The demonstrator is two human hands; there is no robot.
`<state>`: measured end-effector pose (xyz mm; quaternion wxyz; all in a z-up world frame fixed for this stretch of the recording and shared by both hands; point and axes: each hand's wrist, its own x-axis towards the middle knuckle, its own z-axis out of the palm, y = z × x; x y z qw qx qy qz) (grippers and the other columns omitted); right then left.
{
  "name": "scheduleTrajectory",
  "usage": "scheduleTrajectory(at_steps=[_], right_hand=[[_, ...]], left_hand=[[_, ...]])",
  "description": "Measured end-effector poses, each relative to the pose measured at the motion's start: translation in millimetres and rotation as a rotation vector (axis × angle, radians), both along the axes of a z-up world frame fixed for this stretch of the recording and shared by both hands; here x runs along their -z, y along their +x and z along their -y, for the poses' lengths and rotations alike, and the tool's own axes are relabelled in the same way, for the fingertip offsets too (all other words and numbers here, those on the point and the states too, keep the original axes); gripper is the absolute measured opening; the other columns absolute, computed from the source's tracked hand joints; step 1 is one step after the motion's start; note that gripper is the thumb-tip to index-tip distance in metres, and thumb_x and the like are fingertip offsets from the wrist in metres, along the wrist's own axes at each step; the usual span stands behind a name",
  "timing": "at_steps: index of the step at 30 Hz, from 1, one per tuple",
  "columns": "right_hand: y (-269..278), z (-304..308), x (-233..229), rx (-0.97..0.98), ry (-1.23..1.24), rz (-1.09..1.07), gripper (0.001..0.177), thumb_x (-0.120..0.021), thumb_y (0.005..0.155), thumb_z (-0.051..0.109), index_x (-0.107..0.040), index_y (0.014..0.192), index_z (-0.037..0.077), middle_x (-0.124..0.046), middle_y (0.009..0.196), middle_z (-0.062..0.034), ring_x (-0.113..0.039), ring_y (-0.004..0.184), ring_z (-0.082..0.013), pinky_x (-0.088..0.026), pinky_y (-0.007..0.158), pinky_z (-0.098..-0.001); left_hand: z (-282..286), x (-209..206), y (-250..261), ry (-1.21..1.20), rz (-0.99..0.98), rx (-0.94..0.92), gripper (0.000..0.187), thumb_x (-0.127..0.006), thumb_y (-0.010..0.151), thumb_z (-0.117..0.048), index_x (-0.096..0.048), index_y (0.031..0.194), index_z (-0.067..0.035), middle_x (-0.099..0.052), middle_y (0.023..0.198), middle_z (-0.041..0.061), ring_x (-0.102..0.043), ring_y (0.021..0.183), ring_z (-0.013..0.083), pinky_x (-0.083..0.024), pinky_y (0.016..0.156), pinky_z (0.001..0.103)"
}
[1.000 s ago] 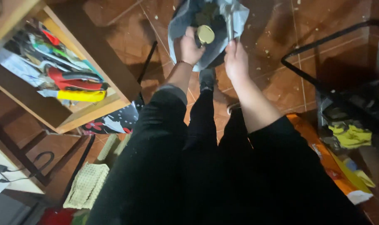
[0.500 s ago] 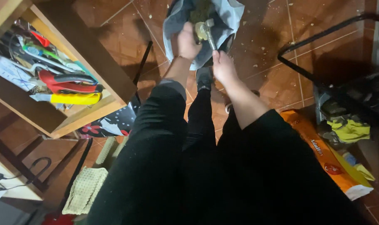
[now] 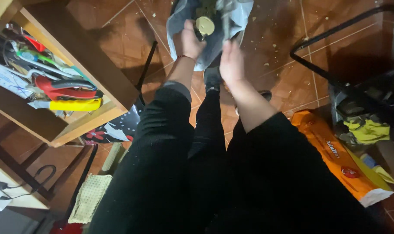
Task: The person uses a hammer to strike a small object held over a bucket, then handles a metal frame and a red object, striking them with the hammer as well. The person moves between a table and the floor, manipulating various items and tools.
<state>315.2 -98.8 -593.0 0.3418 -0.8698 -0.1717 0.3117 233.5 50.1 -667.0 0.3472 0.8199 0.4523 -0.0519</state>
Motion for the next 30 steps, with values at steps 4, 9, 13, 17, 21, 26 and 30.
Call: scheduleTrajectory(at_steps=[4,9,13,17,21,26,30], right_hand=[[9,-7,4,-0.256,-0.259,-0.031,0.041,-0.041,0.106,0.041,-0.063,0.107,0.007,-0.067,0.089,-0.0263,-0.064,0.085,-0.0496,-0.048,0.071,-0.0585],[6,12,27,-0.011,-0.006,0.038,0.045,-0.039,0.109,0.042,-0.06,0.106,0.002,-0.068,0.09,-0.0267,-0.068,0.089,-0.047,-0.052,0.076,-0.0546],[21,17,60,-0.276,-0.2,0.111,0.047,-0.042,0.111,0.042,-0.061,0.097,0.002,-0.066,0.093,-0.0291,-0.064,0.088,-0.0509,-0.049,0.076,-0.058],[14,11,26,0.108,-0.007,-0.065,0.045,-0.037,0.109,0.039,-0.06,0.096,0.003,-0.067,0.079,-0.0222,-0.071,0.077,-0.0401,-0.055,0.075,-0.0512],[23,7,49,-0.098,-0.161,-0.018,0.045,-0.037,0.112,0.039,-0.061,0.1,0.003,-0.066,0.084,-0.0199,-0.067,0.08,-0.0371,-0.052,0.072,-0.0519],[14,20,58,0.013,0.064,0.032,0.04,-0.037,0.109,0.036,-0.059,0.101,0.003,-0.064,0.08,-0.0185,-0.066,0.076,-0.036,-0.052,0.071,-0.0499],[21,12,66,-0.23,-0.077,0.184,0.043,-0.04,0.114,0.038,-0.063,0.099,0.005,-0.067,0.086,-0.0203,-0.066,0.082,-0.0427,-0.051,0.074,-0.0545]], left_hand=[[0,2,-1,-0.003,0.05,-0.039,0.071,-0.094,0.056,-0.023,-0.057,0.116,-0.012,-0.074,0.101,0.016,-0.071,0.095,0.0389,-0.057,0.084,0.046],[-7,-11,-5,0.001,-0.012,-0.034,0.072,-0.097,0.058,-0.028,-0.059,0.117,-0.013,-0.074,0.103,0.016,-0.072,0.094,0.0379,-0.057,0.085,0.046],[-17,-15,-5,-0.004,-0.02,-0.015,0.071,-0.097,0.059,-0.03,-0.06,0.118,-0.015,-0.075,0.102,0.014,-0.073,0.094,0.0361,-0.058,0.084,0.045],[-15,-14,-11,-0.049,-0.023,-0.05,0.073,-0.094,0.059,-0.029,-0.058,0.121,-0.016,-0.076,0.098,0.012,-0.074,0.092,0.0344,-0.058,0.082,0.045],[-19,-16,1,0.011,0.0,0.021,0.066,-0.096,0.063,-0.032,-0.06,0.115,-0.015,-0.075,0.097,0.014,-0.072,0.093,0.0379,-0.057,0.082,0.048],[-10,17,-6,-0.019,0.049,0.005,0.066,-0.094,0.059,-0.024,-0.06,0.115,-0.014,-0.075,0.1,0.014,-0.071,0.096,0.039,-0.057,0.083,0.048],[-14,38,-10,0.006,0.361,0.006,0.067,-0.087,0.059,-0.014,-0.058,0.119,-0.015,-0.073,0.104,0.016,-0.07,0.101,0.0397,-0.057,0.086,0.046]])
